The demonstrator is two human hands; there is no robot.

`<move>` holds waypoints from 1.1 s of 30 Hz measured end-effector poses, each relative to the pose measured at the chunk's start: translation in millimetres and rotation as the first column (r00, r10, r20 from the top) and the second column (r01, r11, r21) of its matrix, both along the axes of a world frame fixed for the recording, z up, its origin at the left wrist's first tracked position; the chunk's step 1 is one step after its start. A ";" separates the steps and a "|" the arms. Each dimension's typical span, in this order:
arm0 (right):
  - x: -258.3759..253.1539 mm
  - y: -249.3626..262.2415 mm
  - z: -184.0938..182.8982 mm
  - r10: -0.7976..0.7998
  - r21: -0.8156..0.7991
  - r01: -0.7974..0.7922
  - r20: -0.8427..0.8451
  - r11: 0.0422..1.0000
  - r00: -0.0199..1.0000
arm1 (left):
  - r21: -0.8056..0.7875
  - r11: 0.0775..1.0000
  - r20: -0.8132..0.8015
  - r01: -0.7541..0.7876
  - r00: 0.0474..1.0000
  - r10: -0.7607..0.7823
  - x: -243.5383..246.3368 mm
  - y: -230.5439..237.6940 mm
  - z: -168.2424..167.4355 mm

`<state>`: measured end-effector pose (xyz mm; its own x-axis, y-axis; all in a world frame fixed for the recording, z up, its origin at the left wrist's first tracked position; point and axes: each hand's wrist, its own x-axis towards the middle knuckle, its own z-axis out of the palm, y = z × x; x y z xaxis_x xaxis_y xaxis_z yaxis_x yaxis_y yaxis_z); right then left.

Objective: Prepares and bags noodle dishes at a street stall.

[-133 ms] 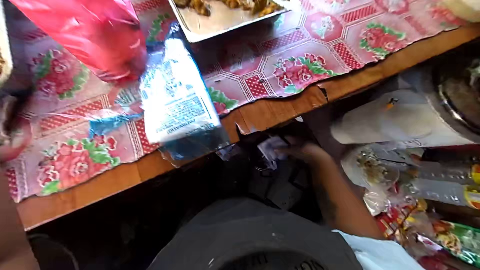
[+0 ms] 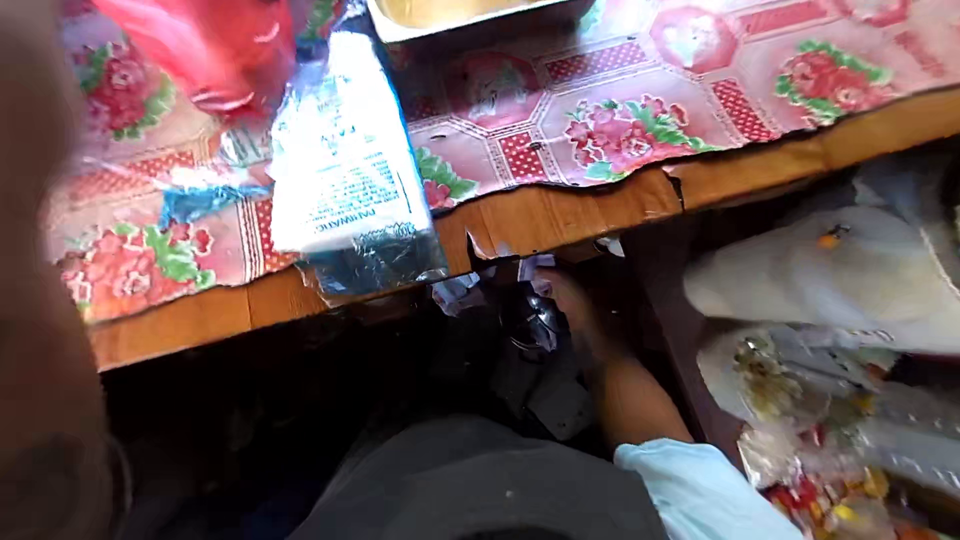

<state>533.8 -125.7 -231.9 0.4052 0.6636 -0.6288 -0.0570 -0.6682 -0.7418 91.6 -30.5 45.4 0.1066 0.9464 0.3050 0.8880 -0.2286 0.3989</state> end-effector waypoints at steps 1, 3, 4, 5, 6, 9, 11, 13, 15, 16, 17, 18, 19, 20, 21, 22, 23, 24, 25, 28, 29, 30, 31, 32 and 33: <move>-0.6 16.5 -25.8 -0.058 0.007 0.058 -0.035 0.998 0.998 | 0.233 0.971 -0.043 0.063 0.998 -0.054 0.8 -0.8 -22.2; -3.3 41.3 -58.9 -0.111 0.044 0.117 -0.123 0.992 0.986 | 0.471 0.864 -0.145 0.179 0.982 -0.124 -2.3 -34.5 -40.8; -8.3 49.8 -64.2 -0.117 0.076 0.131 -0.161 0.988 0.980 | 0.499 0.842 -0.171 0.208 0.975 -0.140 5.0 -63.9 -35.2; -15.6 54.7 -63.7 -0.112 0.100 0.130 -0.172 0.986 0.979 | 0.526 0.832 -0.180 0.175 0.979 -0.092 20.1 -94.6 -22.5; -25.5 55.7 -53.8 -0.089 0.099 0.106 -0.162 0.989 0.983 | 0.546 0.826 -0.181 0.141 0.982 -0.048 27.0 -120.9 -12.9; -73.0 48.6 -15.9 0.064 0.029 -0.061 -0.093 0.998 0.994 | 0.612 0.790 -0.140 0.011 0.986 0.094 -15.4 -184.6 -0.4; -111.1 36.0 -10.1 0.346 -0.054 -0.348 -0.046 0.936 0.937 | 0.617 0.764 -0.038 -0.188 0.963 0.267 -54.8 -232.9 7.2; -158.4 10.9 14.7 0.719 -0.070 -0.725 -0.093 0.685 0.689 | 0.599 0.685 0.048 -0.415 0.872 0.487 -84.3 -283.8 11.0; -199.2 -16.5 73.5 0.958 0.115 -0.956 -0.129 0.270 0.256 | 0.517 0.651 0.077 -0.557 0.787 0.612 -105.8 -321.1 1.5; -212.4 -25.4 106.3 0.997 0.323 -0.944 -0.044 0.072 0.061 | 0.482 0.656 0.083 -0.581 0.776 0.626 -115.2 -333.1 -10.0; -221.9 -29.4 137.9 0.994 0.552 -0.830 0.104 -0.083 -0.030 | 0.459 0.667 0.097 -0.586 0.780 0.618 -124.3 -341.7 -23.9; -227.6 -28.3 168.8 0.956 0.711 -0.674 0.292 -0.202 0.022 | 0.443 0.680 0.126 -0.584 0.792 0.598 -131.1 -345.4 -37.1; -227.9 -23.9 201.1 0.869 0.766 -0.580 0.458 -0.278 0.188 | 0.419 0.701 0.158 -0.577 0.807 0.569 -135.3 -344.3 -48.5; -222.9 -17.4 230.2 0.713 0.766 -0.571 0.575 -0.296 0.401 | 0.387 0.731 0.191 -0.562 0.824 0.533 -137.3 -338.9 -57.3; -216.5 -9.2 253.2 0.486 0.736 -0.628 0.657 -0.251 0.576 | 0.357 0.765 0.214 -0.536 0.844 0.491 -135.9 -329.4 -60.4; -212.8 0.6 270.0 0.242 0.692 -0.709 0.717 -0.136 0.654 | 0.339 0.801 0.225 -0.493 0.869 0.440 -132.7 -316.7 -59.1; -213.1 11.7 282.9 0.080 0.621 -0.783 0.779 0.035 0.622 | 0.335 0.838 0.235 -0.431 0.899 0.368 -129.4 -303.1 -58.7; -216.7 23.8 293.5 0.059 0.510 -0.833 0.844 0.215 0.532 | 0.341 0.872 0.249 -0.351 0.928 0.276 -124.7 -288.8 -58.5; -222.4 37.7 300.4 0.136 0.371 -0.857 0.887 0.356 0.441 | 0.355 0.898 0.262 -0.260 0.950 0.172 -118.6 -273.8 -56.8; -233.3 80.0 290.9 0.398 0.021 -0.906 0.893 0.424 0.208 | 0.406 0.913 0.283 0.047 0.943 -0.175 -88.6 -224.6 -46.0; -237.5 86.8 287.1 0.466 -0.074 -0.904 0.873 0.421 0.145 | 0.420 0.897 0.260 0.139 0.928 -0.266 -74.3 -207.5 -40.9; -241.2 88.1 285.3 0.513 -0.161 -0.894 0.854 0.418 0.086 | 0.415 0.880 0.220 0.232 0.912 -0.345 -58.2 -191.4 -35.6; -243.3 86.9 285.1 0.536 -0.227 -0.879 0.843 0.419 0.038 | 0.376 0.867 0.177 0.328 0.893 -0.414 -41.1 -176.0 -29.7; -243.9 84.2 287.3 0.539 -0.253 -0.868 0.842 0.428 0.021 | 0.303 0.856 0.143 0.418 0.868 -0.475 -23.8 -161.2 -23.5; -242.0 81.3 290.0 0.528 -0.226 -0.866 0.848 0.445 0.050 | 0.213 0.847 0.114 0.487 0.849 -0.516 -7.0 -146.8 -17.7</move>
